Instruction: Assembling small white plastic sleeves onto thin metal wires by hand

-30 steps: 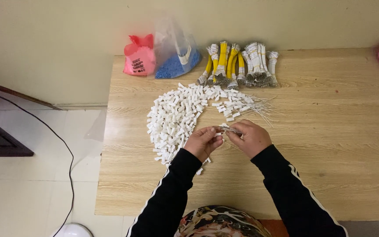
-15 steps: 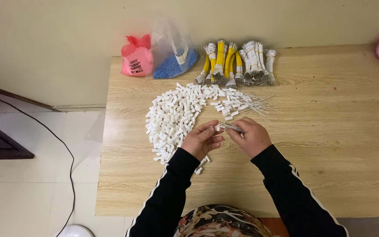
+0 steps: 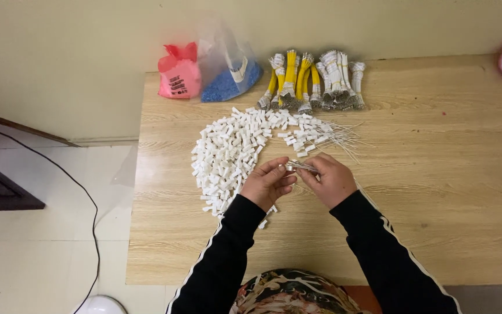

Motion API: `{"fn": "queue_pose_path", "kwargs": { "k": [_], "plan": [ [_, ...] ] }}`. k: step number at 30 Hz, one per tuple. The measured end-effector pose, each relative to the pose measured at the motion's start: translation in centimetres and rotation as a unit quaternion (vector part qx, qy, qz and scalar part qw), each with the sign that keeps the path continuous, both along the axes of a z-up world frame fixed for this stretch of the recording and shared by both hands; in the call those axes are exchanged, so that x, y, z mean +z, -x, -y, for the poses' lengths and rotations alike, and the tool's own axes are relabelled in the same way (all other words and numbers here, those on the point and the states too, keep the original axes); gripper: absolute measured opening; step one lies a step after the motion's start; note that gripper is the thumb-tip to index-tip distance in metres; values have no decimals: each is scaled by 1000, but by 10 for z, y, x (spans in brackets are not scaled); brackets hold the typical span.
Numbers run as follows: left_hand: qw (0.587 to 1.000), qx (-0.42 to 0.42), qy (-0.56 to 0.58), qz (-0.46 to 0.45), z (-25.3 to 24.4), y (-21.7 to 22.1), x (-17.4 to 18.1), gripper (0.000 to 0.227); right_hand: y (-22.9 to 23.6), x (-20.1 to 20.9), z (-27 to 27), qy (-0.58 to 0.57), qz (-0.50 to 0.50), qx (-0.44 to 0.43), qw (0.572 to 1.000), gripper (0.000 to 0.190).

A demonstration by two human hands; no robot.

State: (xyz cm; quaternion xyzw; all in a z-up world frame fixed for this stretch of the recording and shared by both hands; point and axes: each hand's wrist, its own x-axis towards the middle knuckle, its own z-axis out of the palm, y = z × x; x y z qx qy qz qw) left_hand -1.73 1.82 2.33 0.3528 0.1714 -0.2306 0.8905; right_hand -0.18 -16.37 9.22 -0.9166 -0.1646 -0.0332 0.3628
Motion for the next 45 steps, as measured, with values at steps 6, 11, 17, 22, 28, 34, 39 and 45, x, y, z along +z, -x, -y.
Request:
{"fn": "queue_pose_path", "kwargs": {
  "k": [6,11,17,22,28,34,39,45],
  "plan": [
    [1000,-4,-18,-2,5,3,1,30,1,-14,-2,-28,-11,12,999,13],
    [1000,12,-13,-12,1,-1,-5,28,3,-40,4,-57,-18,0,998,18],
    [1000,21,-8,-6,5,-4,11,22,3,-22,-2,-21,-8,12,1000,17],
    [999,20,-31,-6,7,-6,-6,22,2,-35,-4,7,3,7,1000,16],
    [996,4,-93,0,3,-7,-12,28,6,-54,-1,-19,-23,0,1000,20],
    [975,-8,-220,14,4,-26,-91,29,20,-16,14,-59,-87,-140,985,23],
    [940,-67,-332,48,26,-25,-106,27,20,-42,46,-56,-137,-179,973,28],
    [659,-232,-690,190,-8,-10,-68,40,38,-42,37,-125,-218,-167,954,26]
  ]
}}
